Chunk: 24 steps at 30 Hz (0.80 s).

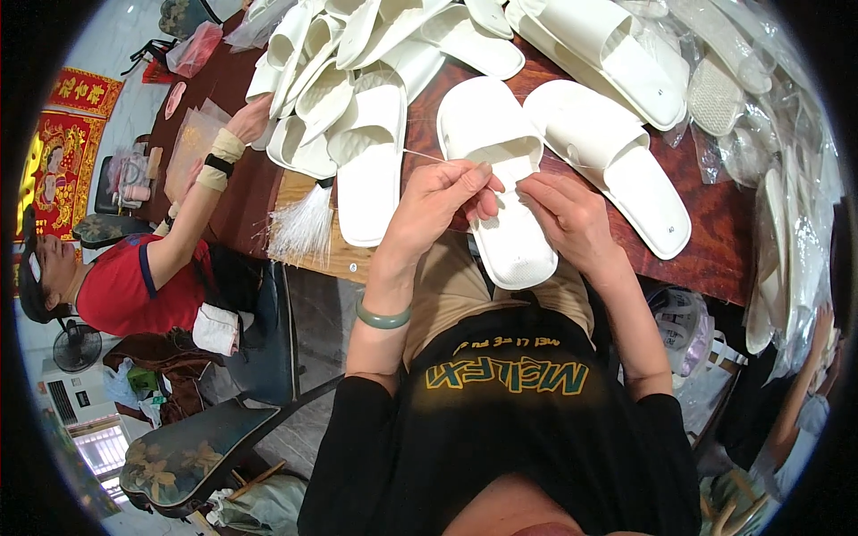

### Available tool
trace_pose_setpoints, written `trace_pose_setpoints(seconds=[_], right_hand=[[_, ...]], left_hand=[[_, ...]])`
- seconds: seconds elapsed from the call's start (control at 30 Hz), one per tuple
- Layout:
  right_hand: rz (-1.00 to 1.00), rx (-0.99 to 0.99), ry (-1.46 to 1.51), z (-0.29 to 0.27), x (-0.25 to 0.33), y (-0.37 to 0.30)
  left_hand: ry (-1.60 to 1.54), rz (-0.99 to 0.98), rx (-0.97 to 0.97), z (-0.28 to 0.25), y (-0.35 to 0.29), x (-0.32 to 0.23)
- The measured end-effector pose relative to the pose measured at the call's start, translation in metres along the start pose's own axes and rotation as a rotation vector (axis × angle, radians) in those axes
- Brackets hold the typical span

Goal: Hand-stitching and assembling parts of white slippers at a production table.

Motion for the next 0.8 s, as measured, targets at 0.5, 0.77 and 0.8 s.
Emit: trace_pose_setpoints(seconds=[0.5, 0.77, 0.8], right_hand=[[-0.033, -0.011, -0.175, 0.020, 0.007, 0.027], [0.094, 0.023, -0.126, 0.036, 0.013, 0.030], [0.103, 0.005, -0.106, 0.037, 0.012, 0.029]], left_hand=[[0.737, 0.263, -0.381, -0.038, 0.014, -0.025], [1.084, 0.082, -0.379, -0.037, 0.058, -0.037], [1.103, 0.130, -0.384, -0.035, 0.061, -0.035]])
Point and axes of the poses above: each hand's wrist, its own y-axis towards the middle knuckle, its own z-axis out of the palm, x = y × z, the point moved 1 cm from there along y, towards the middle knuckle, and after that the axes turned 15 degrees about -y, right-handed, at the moved point
